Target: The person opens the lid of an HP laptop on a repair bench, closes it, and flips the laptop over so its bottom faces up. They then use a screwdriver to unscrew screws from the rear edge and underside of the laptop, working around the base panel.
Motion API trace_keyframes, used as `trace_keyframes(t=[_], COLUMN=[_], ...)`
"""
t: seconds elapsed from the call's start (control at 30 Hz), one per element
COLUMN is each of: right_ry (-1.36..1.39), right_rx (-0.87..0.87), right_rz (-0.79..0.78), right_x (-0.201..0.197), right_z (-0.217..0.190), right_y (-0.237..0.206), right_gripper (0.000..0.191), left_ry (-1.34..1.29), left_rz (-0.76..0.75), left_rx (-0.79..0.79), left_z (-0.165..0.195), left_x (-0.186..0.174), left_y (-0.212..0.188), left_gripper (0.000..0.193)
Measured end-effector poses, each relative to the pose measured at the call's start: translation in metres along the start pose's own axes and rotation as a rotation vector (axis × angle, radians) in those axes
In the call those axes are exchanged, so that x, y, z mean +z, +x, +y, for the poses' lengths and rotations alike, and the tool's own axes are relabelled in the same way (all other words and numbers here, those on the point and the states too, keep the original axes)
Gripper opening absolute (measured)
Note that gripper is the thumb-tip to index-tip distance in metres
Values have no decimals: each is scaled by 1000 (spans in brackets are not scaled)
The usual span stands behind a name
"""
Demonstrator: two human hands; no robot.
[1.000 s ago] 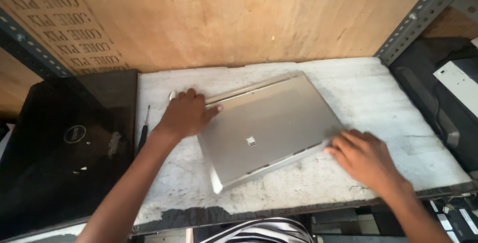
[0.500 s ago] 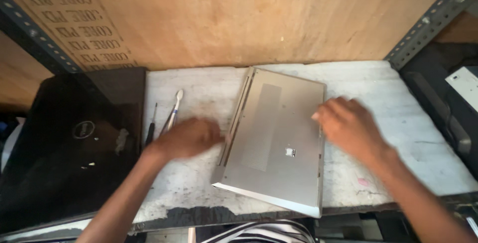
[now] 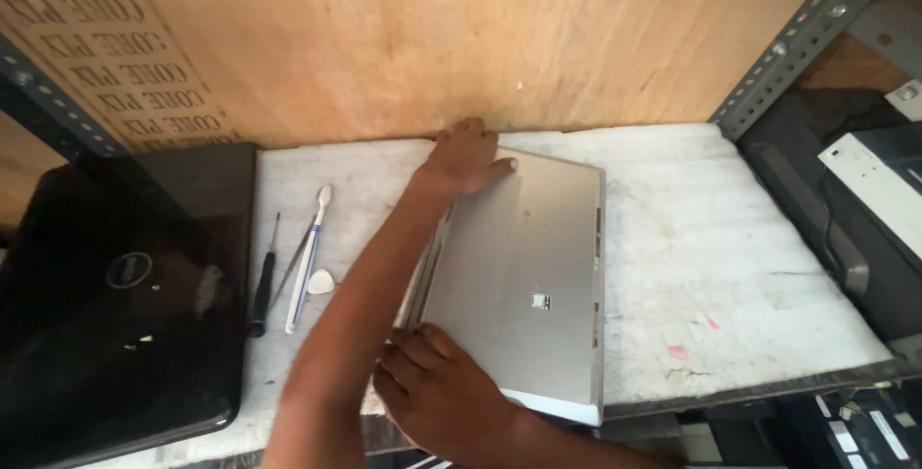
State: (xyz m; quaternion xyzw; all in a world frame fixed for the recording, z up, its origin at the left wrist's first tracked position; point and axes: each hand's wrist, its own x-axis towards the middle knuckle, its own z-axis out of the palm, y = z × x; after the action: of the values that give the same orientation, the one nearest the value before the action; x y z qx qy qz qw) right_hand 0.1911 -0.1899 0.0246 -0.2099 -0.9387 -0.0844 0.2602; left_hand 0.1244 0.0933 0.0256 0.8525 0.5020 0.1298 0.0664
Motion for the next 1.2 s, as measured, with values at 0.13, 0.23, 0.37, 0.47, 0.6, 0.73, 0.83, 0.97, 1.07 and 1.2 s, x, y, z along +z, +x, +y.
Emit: trace_keyframes(t=[0.13,0.23,0.37,0.47,0.6,0.73,0.83,0.97,1.07,1.2], right_ry=[31,85,91,83,-33,-11,153,269,291,293], right_rx=[-143,-276,-367,-325,-209,339,745,914,1027,1036], right_rz=[-18,-73,-73,-35,79,-33,-118,-98,-118,-65], right_x=[-6,-22,-40,-50,-66,-90,-107,-106,-106,-103], right_z=[2,13,31,46,78,119,145,147,142,140], right_y=[-24,-51,-84,-112,-151,-180,-187,-185,-185,-184], right_gripper=[25,18,15,16,13,47,62,63,63,61], left_ry=[45,103,148,122,144,184,113,-68,12,214], left_rz=[-99,-76,-145,-177,-246,-296,-337,-294,30,25], left_rx=[-117,-156,-302,-377,-442,-412,-365,-507,-559,-664], left_z=[-19,-38,-49,-46,-33,-8,8,5,-27,-68], left_x=[-4,-18,-41,-59,-80,-85,-87,-98,-120,-133], left_y=[-20,-47,-94,-126,-162,-194,-213,-226,-243,-260], left_gripper=[71,75,72,68,63,60,57,47,29,29])
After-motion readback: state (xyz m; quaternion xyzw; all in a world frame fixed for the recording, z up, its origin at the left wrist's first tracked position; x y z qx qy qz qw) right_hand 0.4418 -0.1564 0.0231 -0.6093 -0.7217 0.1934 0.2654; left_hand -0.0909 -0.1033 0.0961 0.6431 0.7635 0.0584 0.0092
